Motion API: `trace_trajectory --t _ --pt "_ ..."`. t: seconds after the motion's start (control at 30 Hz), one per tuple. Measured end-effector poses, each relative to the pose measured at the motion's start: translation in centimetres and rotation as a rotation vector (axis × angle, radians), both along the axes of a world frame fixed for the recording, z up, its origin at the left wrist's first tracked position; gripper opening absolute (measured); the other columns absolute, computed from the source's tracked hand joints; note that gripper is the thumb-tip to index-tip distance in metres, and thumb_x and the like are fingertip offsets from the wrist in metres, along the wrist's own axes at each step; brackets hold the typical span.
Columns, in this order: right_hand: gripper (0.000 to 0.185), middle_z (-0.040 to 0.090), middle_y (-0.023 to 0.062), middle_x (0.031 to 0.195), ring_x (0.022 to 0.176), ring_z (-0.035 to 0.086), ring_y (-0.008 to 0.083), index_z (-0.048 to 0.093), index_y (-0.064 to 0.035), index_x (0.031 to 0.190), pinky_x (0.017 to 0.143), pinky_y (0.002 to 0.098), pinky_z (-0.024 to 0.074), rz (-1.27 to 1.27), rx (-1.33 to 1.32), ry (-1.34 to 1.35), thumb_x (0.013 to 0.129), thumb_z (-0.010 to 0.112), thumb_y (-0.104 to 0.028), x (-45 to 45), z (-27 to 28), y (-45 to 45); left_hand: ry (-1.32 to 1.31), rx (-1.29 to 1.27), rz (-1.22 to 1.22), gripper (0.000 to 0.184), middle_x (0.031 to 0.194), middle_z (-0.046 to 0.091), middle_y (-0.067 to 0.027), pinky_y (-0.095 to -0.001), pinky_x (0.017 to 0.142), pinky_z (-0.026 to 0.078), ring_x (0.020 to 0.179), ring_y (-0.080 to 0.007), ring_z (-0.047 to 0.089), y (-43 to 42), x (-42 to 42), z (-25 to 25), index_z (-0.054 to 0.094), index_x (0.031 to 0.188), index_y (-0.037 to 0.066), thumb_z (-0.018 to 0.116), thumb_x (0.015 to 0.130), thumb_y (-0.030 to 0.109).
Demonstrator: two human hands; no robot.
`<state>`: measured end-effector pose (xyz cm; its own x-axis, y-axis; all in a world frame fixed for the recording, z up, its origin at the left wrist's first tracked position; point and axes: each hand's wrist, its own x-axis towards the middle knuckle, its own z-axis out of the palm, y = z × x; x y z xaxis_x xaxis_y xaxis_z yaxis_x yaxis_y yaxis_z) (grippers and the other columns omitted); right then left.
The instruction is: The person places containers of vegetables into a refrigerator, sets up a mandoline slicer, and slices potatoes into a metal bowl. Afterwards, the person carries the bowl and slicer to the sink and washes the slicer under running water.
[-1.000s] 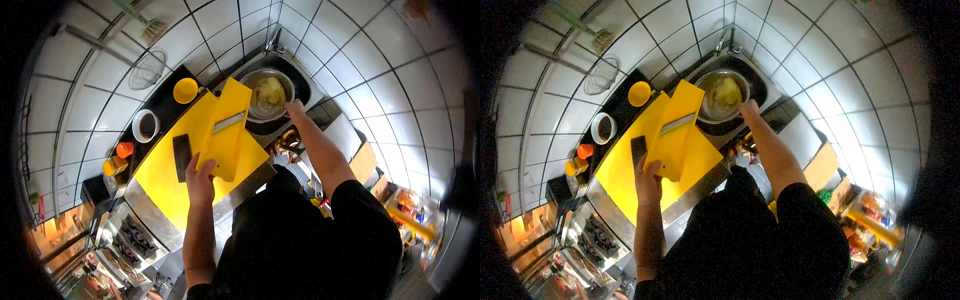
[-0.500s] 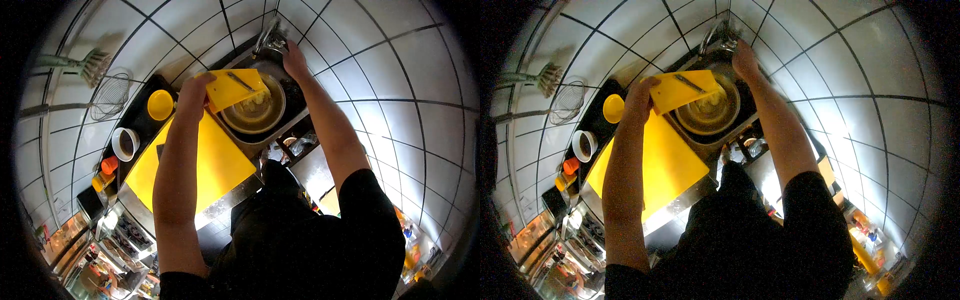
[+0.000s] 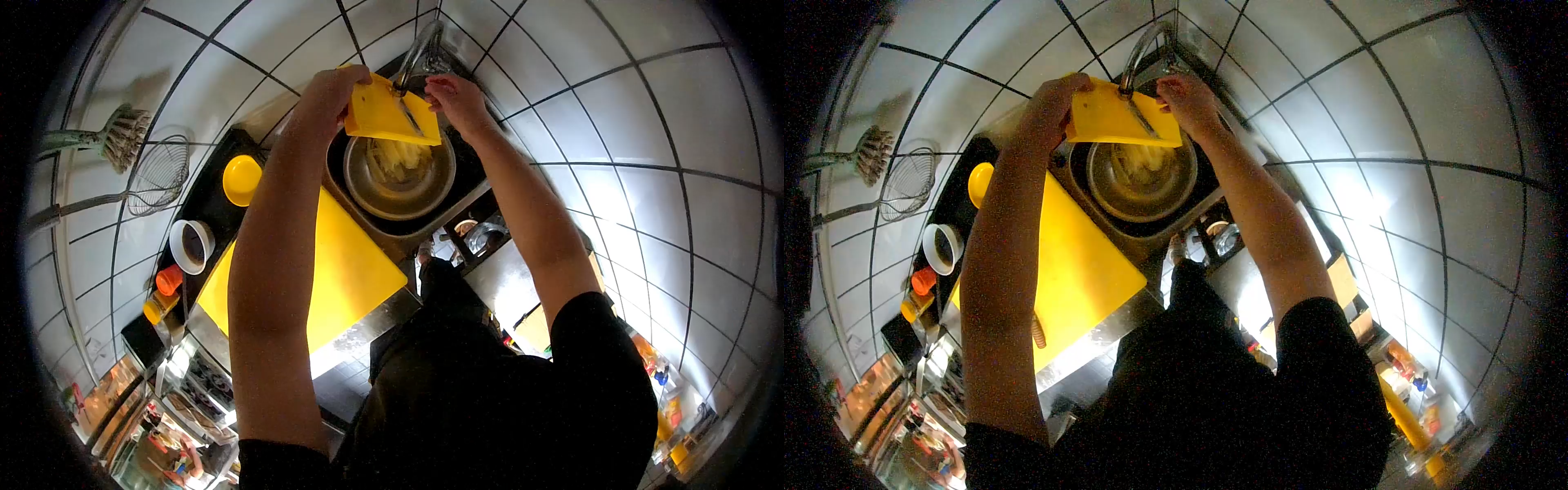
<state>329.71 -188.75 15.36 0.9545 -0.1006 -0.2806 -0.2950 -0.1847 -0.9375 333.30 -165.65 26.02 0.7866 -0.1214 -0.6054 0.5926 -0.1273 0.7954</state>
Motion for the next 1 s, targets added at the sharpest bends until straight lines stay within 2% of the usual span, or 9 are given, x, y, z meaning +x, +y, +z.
trace_trajectory --t 0.03,0.13,0.23,0.43,0.63,0.73,0.83,0.93,1.0 --pt "0.024 0.072 0.0104 0.098 0.087 0.072 0.0198 0.067 0.0004 0.115 0.076 0.0307 0.0594 -0.071 0.215 0.069 0.094 0.068 -0.011 -0.2 0.7 0.5 -0.012 0.000 0.002 0.036 0.096 0.064 -0.0170 -0.0380 0.078 0.054 0.083 -0.0257 0.066 -0.2 -0.1 0.7 0.063 0.106 -0.002 0.071 0.083 0.025" --pt "0.018 0.071 0.0121 0.086 0.073 0.070 0.0191 0.067 0.0048 0.102 0.064 0.0309 0.0587 -0.148 0.292 0.023 0.092 0.068 -0.010 -0.5 0.7 0.8 -0.073 0.031 -0.056 0.039 0.097 0.064 -0.0189 -0.0386 0.077 0.057 0.083 -0.0270 0.068 1.2 1.6 -1.4 0.061 0.110 -0.004 0.070 0.084 0.024" --pt "0.014 0.070 0.0126 0.082 0.067 0.069 0.0185 0.067 0.0056 0.096 0.064 0.0318 0.0587 -0.135 0.288 0.078 0.090 0.068 -0.007 -1.2 -0.9 0.4 -0.047 0.021 -0.024 0.041 0.098 0.065 -0.0197 -0.0386 0.075 0.059 0.083 -0.0279 0.069 1.3 1.4 -0.2 0.059 0.113 -0.005 0.069 0.085 0.023" --pt "0.020 0.070 0.0111 0.089 0.074 0.068 0.0159 0.071 0.0037 0.105 0.066 0.0268 0.0542 0.101 0.020 0.160 0.088 0.072 -0.007 -2.7 -3.9 0.1 -0.033 -0.054 0.041 0.041 0.098 0.066 -0.0189 -0.0400 0.076 0.060 0.084 -0.0281 0.070 1.7 1.2 -0.2 0.059 0.114 -0.005 0.069 0.085 0.024" --pt "0.029 0.074 0.0118 0.091 0.078 0.072 0.0163 0.073 -0.0002 0.113 0.072 0.0288 0.0566 0.171 -0.187 0.158 0.090 0.074 -0.019 -3.6 -2.9 1.5 -0.039 -0.031 0.017 0.041 0.097 0.066 -0.0184 -0.0395 0.076 0.060 0.084 -0.0279 0.070 1.7 1.3 0.0 0.058 0.113 -0.005 0.070 0.085 0.023" --pt "0.031 0.076 0.0112 0.094 0.081 0.075 0.0216 0.076 -0.0048 0.104 0.074 0.0348 0.0596 0.230 -0.322 -0.031 0.086 0.076 -0.030 -3.8 -4.5 1.4 -0.036 -0.042 0.030 0.043 0.098 0.066 -0.0187 -0.0393 0.077 0.060 0.085 -0.0280 0.070 1.9 1.4 -0.2 0.058 0.114 -0.005 0.070 0.084 0.023" --pt "0.032 0.076 0.0120 0.094 0.083 0.075 0.0236 0.075 -0.0048 0.103 0.076 0.0352 0.0593 0.279 -0.373 -0.136 0.086 0.076 -0.031 -3.6 -5.6 1.3 -0.023 -0.014 0.065 0.044 0.098 0.066 -0.0190 -0.0394 0.077 0.060 0.085 -0.0285 0.070 2.0 1.4 -0.4 0.057 0.114 -0.006 0.071 0.083 0.022" --pt "0.033 0.076 0.0119 0.092 0.080 0.074 0.0185 0.073 -0.0046 0.115 0.076 0.0318 0.0574 0.286 -0.341 -0.093 0.091 0.074 -0.027 -3.6 -5.6 1.3 -0.018 -0.017 0.057 0.045 0.099 0.066 -0.0194 -0.0397 0.078 0.060 0.085 -0.0294 0.070 2.1 1.4 -0.2 0.056 0.115 -0.006 0.071 0.083 0.022" --pt "0.029 0.076 0.0127 0.092 0.085 0.074 0.0228 0.075 -0.0058 0.106 0.078 0.0348 0.0585 0.293 -0.336 -0.090 0.088 0.075 -0.029 -3.5 -5.3 1.4 -0.014 -0.038 0.038 0.046 0.100 0.066 -0.0201 -0.0402 0.078 0.060 0.086 -0.0297 0.070 2.3 1.3 -0.2 0.056 0.116 -0.006 0.071 0.083 0.022"
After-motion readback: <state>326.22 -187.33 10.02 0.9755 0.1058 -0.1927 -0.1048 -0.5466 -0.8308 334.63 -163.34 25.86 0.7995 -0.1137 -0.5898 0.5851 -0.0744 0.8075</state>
